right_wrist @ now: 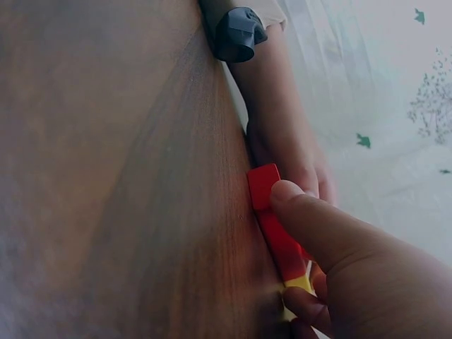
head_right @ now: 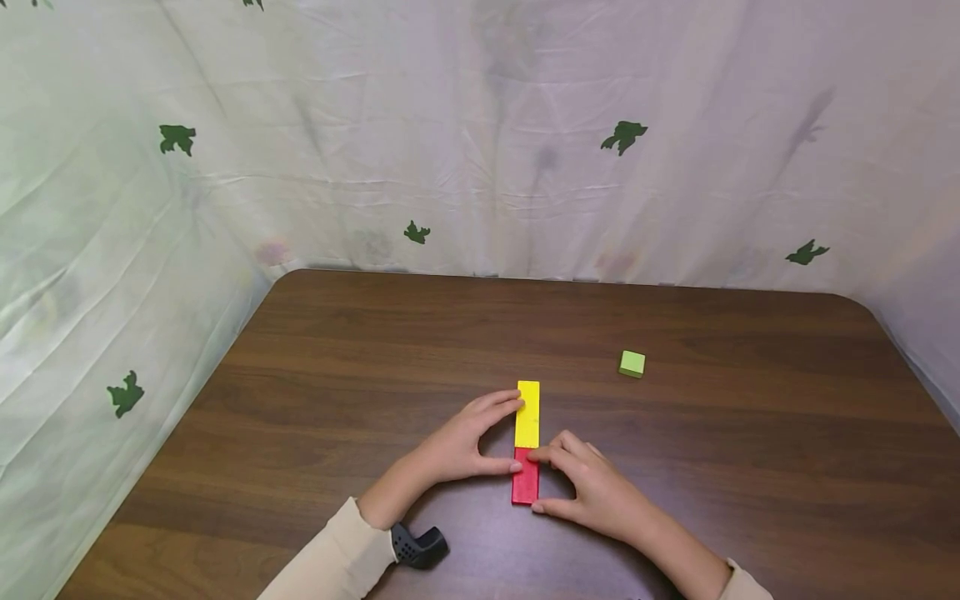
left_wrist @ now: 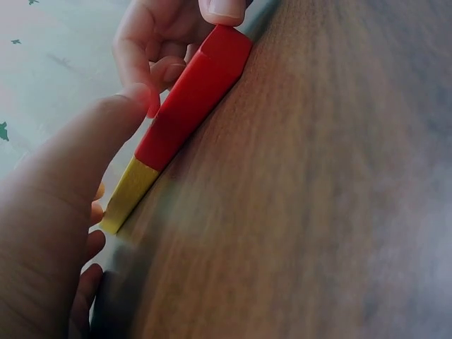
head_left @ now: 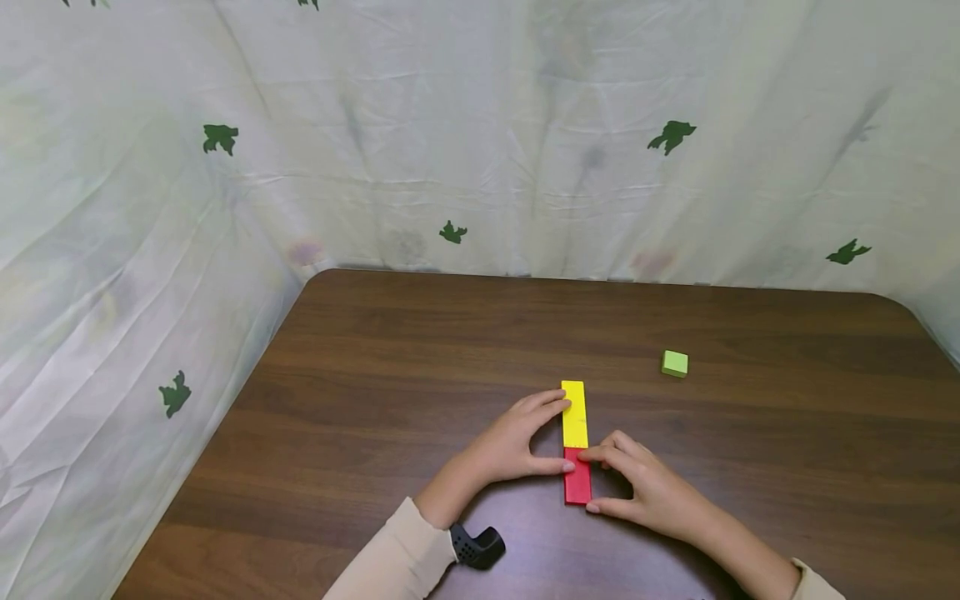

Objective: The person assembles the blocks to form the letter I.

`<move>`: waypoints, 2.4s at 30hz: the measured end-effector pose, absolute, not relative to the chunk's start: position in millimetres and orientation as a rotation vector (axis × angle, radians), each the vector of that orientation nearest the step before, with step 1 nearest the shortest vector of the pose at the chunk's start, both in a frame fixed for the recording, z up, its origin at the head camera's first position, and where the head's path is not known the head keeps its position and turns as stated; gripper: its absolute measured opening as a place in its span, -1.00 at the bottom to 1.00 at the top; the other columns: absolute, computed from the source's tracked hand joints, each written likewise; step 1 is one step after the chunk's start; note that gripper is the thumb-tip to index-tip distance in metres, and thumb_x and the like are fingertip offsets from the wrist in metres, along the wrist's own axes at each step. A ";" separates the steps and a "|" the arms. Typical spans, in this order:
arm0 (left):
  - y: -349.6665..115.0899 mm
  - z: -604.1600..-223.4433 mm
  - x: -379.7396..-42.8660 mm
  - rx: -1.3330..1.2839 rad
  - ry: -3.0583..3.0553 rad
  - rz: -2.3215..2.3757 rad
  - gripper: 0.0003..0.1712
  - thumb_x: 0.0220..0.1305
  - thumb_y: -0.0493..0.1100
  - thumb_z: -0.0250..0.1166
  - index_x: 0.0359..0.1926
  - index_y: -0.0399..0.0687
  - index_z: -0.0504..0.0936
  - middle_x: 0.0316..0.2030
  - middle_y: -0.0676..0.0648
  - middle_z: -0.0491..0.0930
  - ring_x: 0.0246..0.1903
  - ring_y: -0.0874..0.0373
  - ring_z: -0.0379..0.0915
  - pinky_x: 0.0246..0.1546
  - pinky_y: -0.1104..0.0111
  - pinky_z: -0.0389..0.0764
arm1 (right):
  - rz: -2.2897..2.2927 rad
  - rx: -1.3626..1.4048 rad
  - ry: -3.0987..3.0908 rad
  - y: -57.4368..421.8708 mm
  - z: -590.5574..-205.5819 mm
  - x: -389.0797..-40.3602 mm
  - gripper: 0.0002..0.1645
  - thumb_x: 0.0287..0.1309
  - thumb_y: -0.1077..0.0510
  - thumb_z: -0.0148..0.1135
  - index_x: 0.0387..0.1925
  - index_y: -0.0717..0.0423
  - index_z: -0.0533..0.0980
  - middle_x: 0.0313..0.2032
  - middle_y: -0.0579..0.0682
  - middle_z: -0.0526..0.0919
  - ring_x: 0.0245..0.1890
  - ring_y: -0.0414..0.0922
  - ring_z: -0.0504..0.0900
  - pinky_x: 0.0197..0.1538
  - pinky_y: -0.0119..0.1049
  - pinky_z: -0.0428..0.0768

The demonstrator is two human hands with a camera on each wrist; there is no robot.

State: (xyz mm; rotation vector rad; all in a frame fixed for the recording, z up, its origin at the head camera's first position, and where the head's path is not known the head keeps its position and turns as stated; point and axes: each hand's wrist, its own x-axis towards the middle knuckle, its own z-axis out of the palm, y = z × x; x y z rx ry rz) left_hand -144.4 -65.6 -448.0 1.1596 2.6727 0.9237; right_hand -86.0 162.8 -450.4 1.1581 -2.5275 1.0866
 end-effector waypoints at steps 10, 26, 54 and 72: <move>-64.7 -448.3 -144.4 1.169 2.678 0.898 -0.15 -0.03 0.27 0.27 0.26 0.03 0.28 0.28 0.02 0.13 0.23 0.14 0.03 0.12 0.22 0.24 | 1.075 1.135 -2.557 162.3 -449.5 -86.1 -0.39 -0.16 -0.04 0.40 0.01 -0.02 0.46 -0.27 -0.26 0.36 -0.29 -0.29 0.34 -0.26 -0.46 0.40; -64.3 -450.2 -145.2 1.153 2.687 0.903 -0.15 -0.05 0.26 0.29 0.25 0.06 0.30 0.28 0.04 0.13 0.23 0.14 0.04 0.12 0.23 0.25 | 1.131 1.113 -2.497 165.6 -443.7 -92.1 -0.46 -0.11 0.10 0.39 -0.03 0.07 0.46 -0.11 -0.15 0.51 -0.11 -0.23 0.49 -0.01 -0.50 0.38; -63.7 -448.8 -145.0 1.124 2.676 0.884 -0.16 -0.05 0.26 0.29 0.24 0.04 0.31 0.28 0.05 0.12 0.23 0.13 0.04 0.14 0.26 0.23 | 0.900 0.828 -2.360 193.1 -422.2 -134.4 -0.20 -0.41 0.31 0.48 0.06 0.21 0.44 -0.04 0.06 0.54 -0.04 -0.07 0.51 0.07 -0.60 0.26; -63.6 -448.0 -144.5 1.129 2.683 0.882 -0.16 -0.04 0.25 0.29 0.24 0.05 0.31 0.28 0.06 0.13 0.22 0.13 0.05 0.14 0.28 0.22 | 0.904 0.599 -2.294 215.4 -431.6 -158.7 -0.29 -0.36 0.37 0.46 0.01 0.26 0.46 -0.06 0.10 0.55 -0.09 0.03 0.52 0.02 -0.62 0.28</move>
